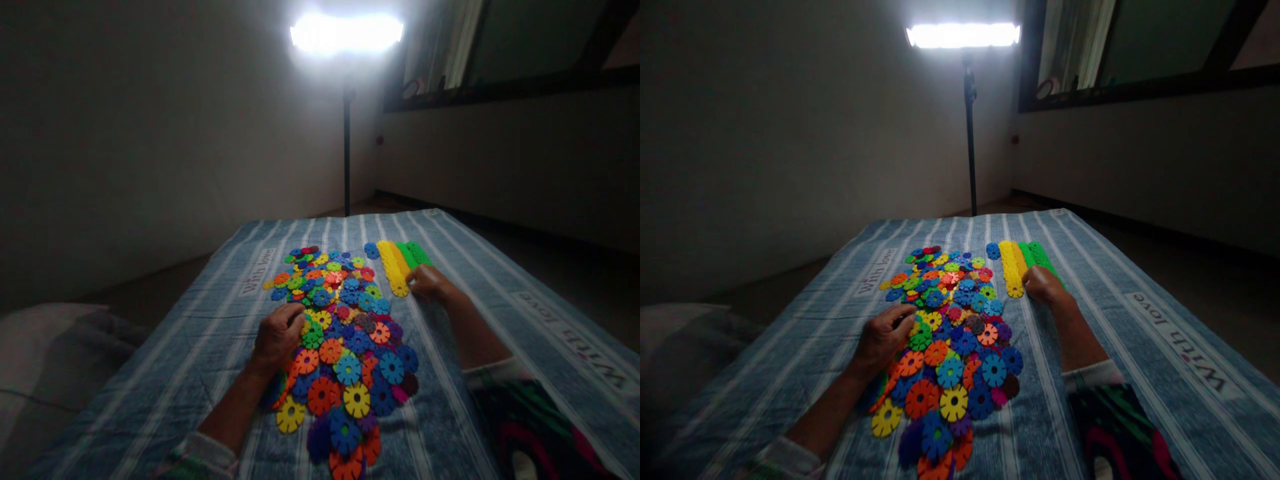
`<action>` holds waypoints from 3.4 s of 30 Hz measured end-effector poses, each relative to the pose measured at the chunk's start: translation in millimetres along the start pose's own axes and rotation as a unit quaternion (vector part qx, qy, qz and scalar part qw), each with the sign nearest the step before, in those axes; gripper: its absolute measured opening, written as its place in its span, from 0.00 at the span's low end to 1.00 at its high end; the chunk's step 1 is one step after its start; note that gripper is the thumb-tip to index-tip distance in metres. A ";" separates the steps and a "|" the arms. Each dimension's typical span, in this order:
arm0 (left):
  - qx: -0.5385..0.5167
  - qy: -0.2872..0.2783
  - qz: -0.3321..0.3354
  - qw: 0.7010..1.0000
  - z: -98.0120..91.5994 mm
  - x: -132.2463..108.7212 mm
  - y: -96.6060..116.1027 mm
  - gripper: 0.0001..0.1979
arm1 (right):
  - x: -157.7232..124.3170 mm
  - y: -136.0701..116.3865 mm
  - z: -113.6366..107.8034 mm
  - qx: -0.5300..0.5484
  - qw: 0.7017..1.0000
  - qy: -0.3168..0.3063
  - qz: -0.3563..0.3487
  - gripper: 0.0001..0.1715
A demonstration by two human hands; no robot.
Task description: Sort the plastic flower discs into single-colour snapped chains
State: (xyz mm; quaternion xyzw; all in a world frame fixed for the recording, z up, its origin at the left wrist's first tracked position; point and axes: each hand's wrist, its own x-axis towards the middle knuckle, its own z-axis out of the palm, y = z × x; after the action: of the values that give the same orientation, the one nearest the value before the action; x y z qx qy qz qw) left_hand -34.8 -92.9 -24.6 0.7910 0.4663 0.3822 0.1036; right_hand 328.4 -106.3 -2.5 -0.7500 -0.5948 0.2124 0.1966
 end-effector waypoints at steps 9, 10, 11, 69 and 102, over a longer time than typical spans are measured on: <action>-0.001 0.001 -0.010 1.000 0.6 -1.2 2.9 0.12 | -5.6 -6.6 -5.8 -0.033 0.997 -0.060 0.030 0.19; -0.001 0.005 -0.018 1.000 0.7 -1.3 2.7 0.12 | -6.0 -6.6 -6.1 -0.037 0.997 -0.058 0.033 0.19; -0.001 0.010 -0.026 1.000 0.6 -1.4 2.4 0.12 | -6.2 -6.5 -6.4 -0.043 0.997 -0.053 0.036 0.20; 0.064 -0.087 -0.006 0.994 7.8 0.2 -10.9 0.23 | -65.5 -126.5 97.7 -0.192 0.914 0.008 -0.357 0.22; 0.042 -0.094 0.107 0.989 6.5 -4.6 1.4 0.16 | -81.9 -129.7 88.7 -0.221 0.901 -0.044 -0.372 0.15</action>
State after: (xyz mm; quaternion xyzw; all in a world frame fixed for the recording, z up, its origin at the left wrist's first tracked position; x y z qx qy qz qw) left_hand -30.6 -96.1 -30.7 0.8727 0.3823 0.2950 0.0725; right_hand 158.0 -154.6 1.6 -0.4879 -0.8703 0.0201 0.0643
